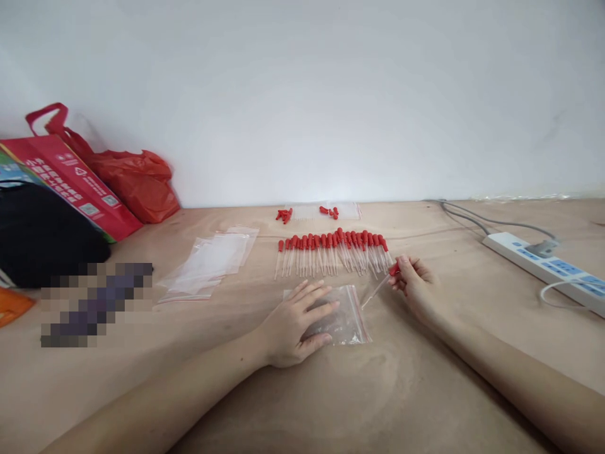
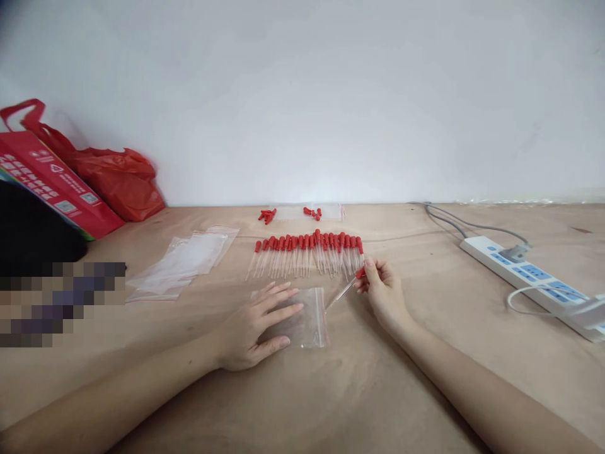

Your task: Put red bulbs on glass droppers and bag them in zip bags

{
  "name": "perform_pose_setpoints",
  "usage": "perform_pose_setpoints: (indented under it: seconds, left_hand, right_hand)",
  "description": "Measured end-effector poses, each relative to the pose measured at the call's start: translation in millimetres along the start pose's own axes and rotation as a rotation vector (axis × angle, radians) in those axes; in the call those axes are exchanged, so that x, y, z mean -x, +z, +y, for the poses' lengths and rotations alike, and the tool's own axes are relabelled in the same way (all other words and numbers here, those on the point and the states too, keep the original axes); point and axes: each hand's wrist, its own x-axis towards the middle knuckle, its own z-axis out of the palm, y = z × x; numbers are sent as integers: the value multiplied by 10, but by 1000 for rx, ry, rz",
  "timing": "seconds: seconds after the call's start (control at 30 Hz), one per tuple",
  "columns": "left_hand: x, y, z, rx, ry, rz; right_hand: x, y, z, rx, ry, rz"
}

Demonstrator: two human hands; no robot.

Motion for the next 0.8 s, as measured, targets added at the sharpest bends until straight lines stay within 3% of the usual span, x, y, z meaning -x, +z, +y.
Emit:
perform_pose_setpoints:
  seconds: [0.23, 0.47, 0.67, 0.8]
  left_hand:
    - [8, 45, -26, 58, -49, -9]
    - [2, 49, -26, 66, -89, -48]
    - [1, 63, -35, 81, -82, -22]
    - [3, 68, -33, 95, -75, -15]
  right_hand:
    - [102, 42, -41, -59, 69, -41]
    - [305, 97, -165, -114, 277, -238]
    - [342, 108, -143, 191, 150, -515]
    - [345, 173, -126, 202, 137, -625]
